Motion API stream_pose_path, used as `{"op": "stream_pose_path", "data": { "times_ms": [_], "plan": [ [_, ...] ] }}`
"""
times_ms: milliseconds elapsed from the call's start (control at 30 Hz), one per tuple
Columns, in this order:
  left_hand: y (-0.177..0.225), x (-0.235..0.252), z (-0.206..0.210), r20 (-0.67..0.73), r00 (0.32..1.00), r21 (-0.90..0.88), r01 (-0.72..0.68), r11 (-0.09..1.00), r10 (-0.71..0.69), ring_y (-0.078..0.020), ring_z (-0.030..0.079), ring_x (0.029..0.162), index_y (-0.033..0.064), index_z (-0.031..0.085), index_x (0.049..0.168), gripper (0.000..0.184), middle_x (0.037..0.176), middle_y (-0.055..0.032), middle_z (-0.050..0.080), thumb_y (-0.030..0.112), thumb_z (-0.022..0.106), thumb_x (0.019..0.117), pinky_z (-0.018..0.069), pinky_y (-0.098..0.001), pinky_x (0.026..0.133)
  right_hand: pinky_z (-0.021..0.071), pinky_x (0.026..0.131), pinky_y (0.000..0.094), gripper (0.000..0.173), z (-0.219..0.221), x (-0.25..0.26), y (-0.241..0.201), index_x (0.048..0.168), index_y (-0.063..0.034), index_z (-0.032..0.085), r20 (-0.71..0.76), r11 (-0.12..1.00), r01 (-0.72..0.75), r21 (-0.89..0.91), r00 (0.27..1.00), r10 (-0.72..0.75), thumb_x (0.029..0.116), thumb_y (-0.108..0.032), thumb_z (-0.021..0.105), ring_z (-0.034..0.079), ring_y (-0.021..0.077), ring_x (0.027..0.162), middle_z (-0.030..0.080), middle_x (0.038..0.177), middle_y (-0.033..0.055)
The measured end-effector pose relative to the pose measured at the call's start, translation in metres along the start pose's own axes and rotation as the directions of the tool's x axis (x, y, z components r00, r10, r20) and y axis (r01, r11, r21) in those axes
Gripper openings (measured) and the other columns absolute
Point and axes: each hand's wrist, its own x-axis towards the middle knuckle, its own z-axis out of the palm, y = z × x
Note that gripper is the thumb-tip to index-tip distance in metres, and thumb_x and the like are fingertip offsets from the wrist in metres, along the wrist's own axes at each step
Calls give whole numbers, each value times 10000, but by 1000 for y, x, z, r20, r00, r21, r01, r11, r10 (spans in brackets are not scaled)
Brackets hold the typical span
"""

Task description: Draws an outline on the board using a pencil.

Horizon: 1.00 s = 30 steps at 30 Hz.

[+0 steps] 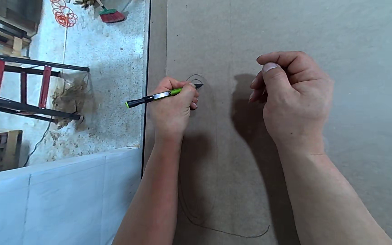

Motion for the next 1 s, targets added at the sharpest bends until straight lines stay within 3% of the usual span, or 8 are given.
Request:
{"op": "stream_pose_path", "data": {
  "times_ms": [1000],
  "plan": [
    [-1,-11,-11,143,988,-23,-49,999,51,-151,696,566,57,621,834,121,727,-71,732,14,696,918,587,-260,495,591,522,237,187,1,1,2,1096,-84,699,0,1000,23,-3,1000,-23,1051,-108,520,678,76,622,697,784,-31]
  ]
}}
